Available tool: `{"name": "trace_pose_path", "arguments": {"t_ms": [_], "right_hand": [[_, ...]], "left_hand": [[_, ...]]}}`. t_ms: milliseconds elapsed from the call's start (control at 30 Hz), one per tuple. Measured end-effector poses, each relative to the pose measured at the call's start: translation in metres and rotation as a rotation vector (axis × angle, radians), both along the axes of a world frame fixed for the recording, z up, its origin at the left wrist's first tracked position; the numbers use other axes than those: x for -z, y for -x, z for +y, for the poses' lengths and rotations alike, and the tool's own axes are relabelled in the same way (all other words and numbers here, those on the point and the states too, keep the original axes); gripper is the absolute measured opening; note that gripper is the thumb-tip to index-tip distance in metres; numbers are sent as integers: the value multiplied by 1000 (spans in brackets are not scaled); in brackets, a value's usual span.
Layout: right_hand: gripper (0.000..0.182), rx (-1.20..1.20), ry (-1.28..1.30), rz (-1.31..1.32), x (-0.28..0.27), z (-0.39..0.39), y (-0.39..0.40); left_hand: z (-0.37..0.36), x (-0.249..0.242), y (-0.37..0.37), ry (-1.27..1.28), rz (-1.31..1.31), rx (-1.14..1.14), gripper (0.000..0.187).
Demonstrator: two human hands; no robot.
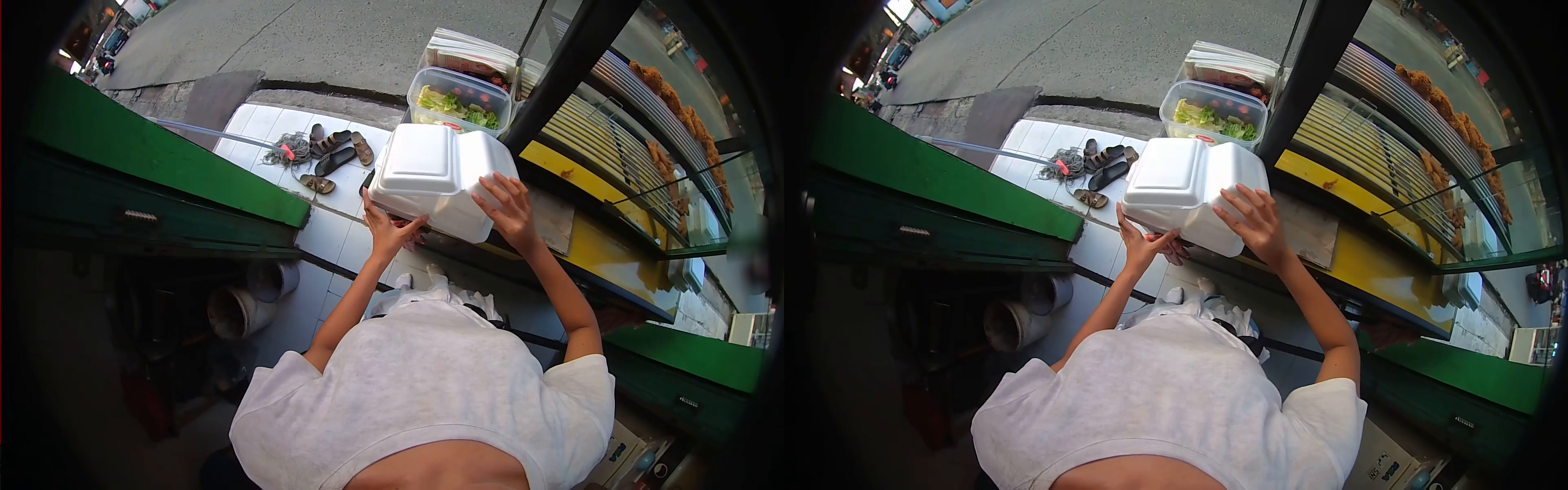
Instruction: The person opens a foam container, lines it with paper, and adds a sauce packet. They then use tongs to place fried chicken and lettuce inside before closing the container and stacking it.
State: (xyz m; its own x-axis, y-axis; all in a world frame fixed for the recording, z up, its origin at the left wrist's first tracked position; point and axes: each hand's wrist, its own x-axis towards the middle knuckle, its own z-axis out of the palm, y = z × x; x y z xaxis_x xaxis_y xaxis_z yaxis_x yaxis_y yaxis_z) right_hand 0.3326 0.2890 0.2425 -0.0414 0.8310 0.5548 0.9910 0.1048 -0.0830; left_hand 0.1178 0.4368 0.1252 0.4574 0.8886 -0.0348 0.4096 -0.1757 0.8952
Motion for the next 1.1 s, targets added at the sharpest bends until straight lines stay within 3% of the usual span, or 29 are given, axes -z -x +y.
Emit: {"name": "trace_pose_path", "arguments": {"t_ms": [167,233,267,333,400,467,500,567,667,800,867,900,1000,1067,1100], "right_hand": [[38,-41,-108,-8,-41,-1,-1],[40,64,-216,235,-59,3,7],[40,67,-217,232,-63,5,12],[47,184,-325,715,-70,12,22],[50,208,-317,743,-74,17,32],[53,248,-384,1265,-63,20,42],[53,250,-391,1261,-60,22,47],[55,272,-398,1597,-54,24,58],[59,307,-395,1790,-27,21,70],[61,343,-351,1971,2,13,81],[61,396,-345,1937,5,8,90],[59,384,-347,1797,2,7,96],[48,377,-325,1582,9,-6,91],[38,461,-180,1375,24,-27,67],[32,513,-251,1285,21,-34,60]], "left_hand": [[0,-3,-1,18,-34,10,142],[1,-3,0,-7,-5,8,140],[3,-3,2,-7,-8,11,140],[11,-22,4,-126,-19,25,136],[22,-41,9,-163,-8,50,128],[35,-60,12,-162,-298,90,118],[39,-72,13,-128,-408,107,109],[50,-85,14,-133,-435,174,107],[65,-93,11,-256,-407,320,103],[63,-109,3,-20,-272,454,87],[66,-98,-4,87,-437,515,72],[63,-101,-5,75,-455,496,67],[59,-106,-3,15,-453,489,62],[62,-102,-3,-49,-469,477,58],[63,-103,-2,-45,-472,457,58]]}}
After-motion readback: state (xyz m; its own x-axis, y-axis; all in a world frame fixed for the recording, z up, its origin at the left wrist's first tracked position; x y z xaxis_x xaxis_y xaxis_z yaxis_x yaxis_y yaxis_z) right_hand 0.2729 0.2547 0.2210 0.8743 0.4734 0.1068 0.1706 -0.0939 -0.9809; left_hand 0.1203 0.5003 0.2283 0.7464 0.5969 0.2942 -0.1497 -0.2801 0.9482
